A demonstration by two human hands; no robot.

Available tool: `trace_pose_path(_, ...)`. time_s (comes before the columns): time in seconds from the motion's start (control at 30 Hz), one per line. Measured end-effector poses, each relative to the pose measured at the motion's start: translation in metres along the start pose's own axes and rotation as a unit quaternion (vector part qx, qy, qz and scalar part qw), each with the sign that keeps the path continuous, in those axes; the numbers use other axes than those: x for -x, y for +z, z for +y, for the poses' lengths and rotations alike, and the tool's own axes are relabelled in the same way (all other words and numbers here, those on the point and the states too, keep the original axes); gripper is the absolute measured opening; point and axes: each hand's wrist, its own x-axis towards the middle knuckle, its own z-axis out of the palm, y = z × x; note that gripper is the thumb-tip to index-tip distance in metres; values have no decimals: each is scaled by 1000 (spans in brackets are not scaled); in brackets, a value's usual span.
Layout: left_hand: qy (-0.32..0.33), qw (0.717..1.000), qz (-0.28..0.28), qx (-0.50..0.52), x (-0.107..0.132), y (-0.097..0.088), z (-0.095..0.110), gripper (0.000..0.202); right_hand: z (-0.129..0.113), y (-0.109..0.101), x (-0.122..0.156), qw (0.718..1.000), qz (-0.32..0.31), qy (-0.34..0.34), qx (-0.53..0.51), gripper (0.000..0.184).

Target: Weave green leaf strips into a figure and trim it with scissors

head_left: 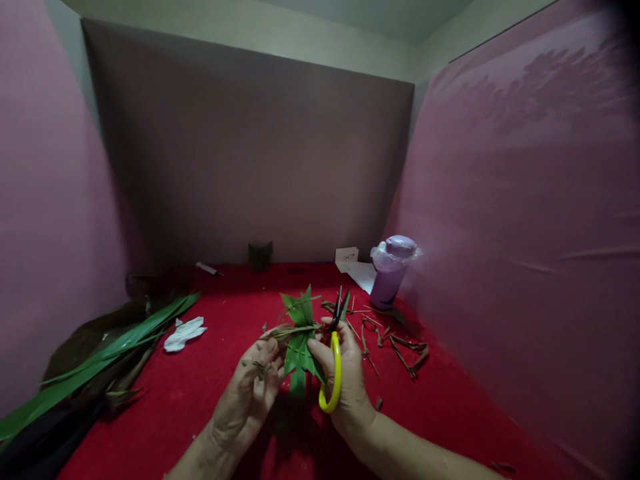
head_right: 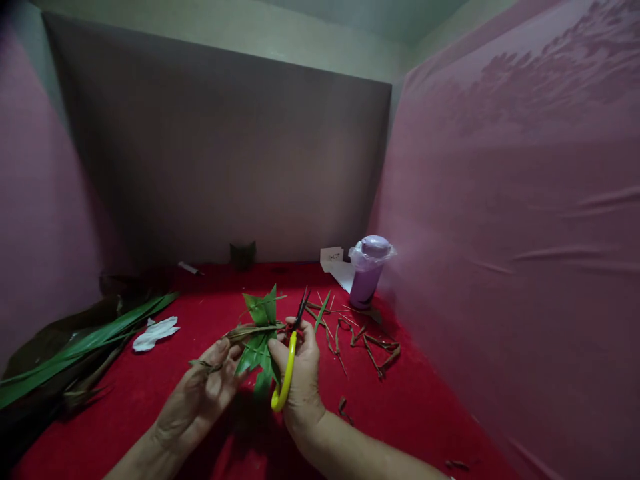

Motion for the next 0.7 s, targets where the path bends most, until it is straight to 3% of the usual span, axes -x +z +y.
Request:
trace_pose_path(0.33,-3,998,54,-15,-11,0,-1,23,21,1,5,996,-53,-17,64,38)
trace_pose_path(0.53,3,999,52,-11,-14,-4,3,24,26,-3,3,996,-60,0,74,41)
trace_pose_path(0.7,18,988,152,-20,-17,-14,10,27,24,-8,-3,996,-45,-4,74,38)
